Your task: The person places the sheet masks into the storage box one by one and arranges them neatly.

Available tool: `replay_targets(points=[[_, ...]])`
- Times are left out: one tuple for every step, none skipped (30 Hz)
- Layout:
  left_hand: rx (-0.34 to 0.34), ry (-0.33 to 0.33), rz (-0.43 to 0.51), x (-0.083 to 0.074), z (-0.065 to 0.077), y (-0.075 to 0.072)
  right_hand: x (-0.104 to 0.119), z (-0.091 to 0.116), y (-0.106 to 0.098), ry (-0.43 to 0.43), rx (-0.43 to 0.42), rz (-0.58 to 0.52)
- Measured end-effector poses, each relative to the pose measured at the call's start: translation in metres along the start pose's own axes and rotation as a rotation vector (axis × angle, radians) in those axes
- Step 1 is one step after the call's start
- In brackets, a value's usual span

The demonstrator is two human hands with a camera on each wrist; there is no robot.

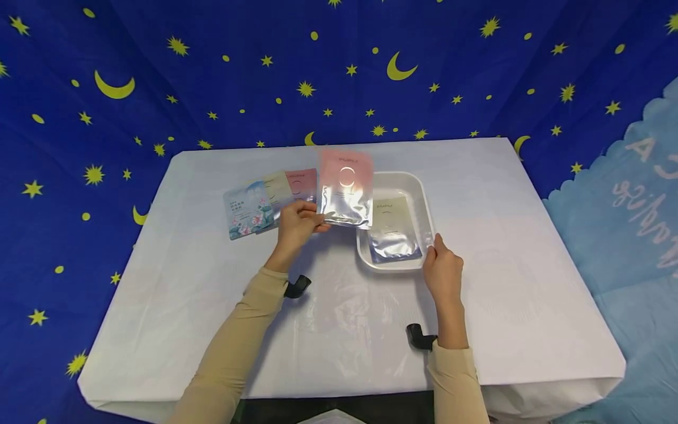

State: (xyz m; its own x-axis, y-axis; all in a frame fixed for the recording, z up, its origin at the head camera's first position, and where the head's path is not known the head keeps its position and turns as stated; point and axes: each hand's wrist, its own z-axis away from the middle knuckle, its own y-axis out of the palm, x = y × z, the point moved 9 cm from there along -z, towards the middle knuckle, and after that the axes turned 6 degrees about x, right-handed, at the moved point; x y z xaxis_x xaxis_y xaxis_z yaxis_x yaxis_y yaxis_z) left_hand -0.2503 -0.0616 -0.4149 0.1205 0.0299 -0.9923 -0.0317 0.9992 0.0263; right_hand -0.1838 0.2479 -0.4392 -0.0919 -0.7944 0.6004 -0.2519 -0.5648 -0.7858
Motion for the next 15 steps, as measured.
replay_targets(points=[[0.009,0.002,-0.007,0.002,0.0,0.006,0.0,0.0,0.0,-0.002,-0.002,0.001],[0.018,0.001,-0.014,0.005,0.0,0.012,0.0,0.0,-0.001,-0.005,-0.005,0.001],[0.027,-0.001,-0.015,0.007,-0.001,0.018,0.001,0.0,-0.001,-0.006,-0.006,0.003],[0.036,-0.007,-0.019,0.011,-0.001,0.024,0.001,0.0,-0.001,-0.008,-0.008,0.004],[0.046,-0.011,-0.022,0.014,-0.001,0.029,0.001,0.0,-0.001,-0.012,-0.009,0.006],[0.051,-0.019,-0.025,0.017,-0.001,0.034,0.001,0.0,-0.001,-0.014,-0.01,0.007],[0.059,-0.027,-0.033,0.02,0.0,0.039,0.002,0.0,-0.001,-0.018,-0.011,0.008],[0.065,-0.032,-0.047,0.022,0.0,0.043,0.002,0.0,-0.001,-0.021,-0.013,0.009],[0.069,-0.034,-0.062,0.023,0.001,0.047,0.002,0.0,-0.001,-0.022,-0.015,0.012],[0.073,-0.037,-0.09,0.024,0.002,0.051,0.002,0.0,-0.001,-0.026,-0.017,0.012],[0.074,-0.038,-0.119,0.025,0.003,0.054,0.003,0.0,-0.001,-0.027,-0.02,0.015],[0.075,-0.038,-0.145,0.026,0.004,0.057,0.003,0.0,-0.001,-0.028,-0.022,0.016],[0.08,-0.033,-0.173,0.026,0.005,0.06,0.003,0.0,-0.001,-0.029,-0.025,0.017],[0.083,-0.03,-0.194,0.026,0.006,0.062,0.003,0.0,-0.002,-0.03,-0.029,0.018],[0.089,-0.029,-0.208,0.027,0.007,0.065,0.003,0.0,-0.002,-0.031,-0.03,0.019]])
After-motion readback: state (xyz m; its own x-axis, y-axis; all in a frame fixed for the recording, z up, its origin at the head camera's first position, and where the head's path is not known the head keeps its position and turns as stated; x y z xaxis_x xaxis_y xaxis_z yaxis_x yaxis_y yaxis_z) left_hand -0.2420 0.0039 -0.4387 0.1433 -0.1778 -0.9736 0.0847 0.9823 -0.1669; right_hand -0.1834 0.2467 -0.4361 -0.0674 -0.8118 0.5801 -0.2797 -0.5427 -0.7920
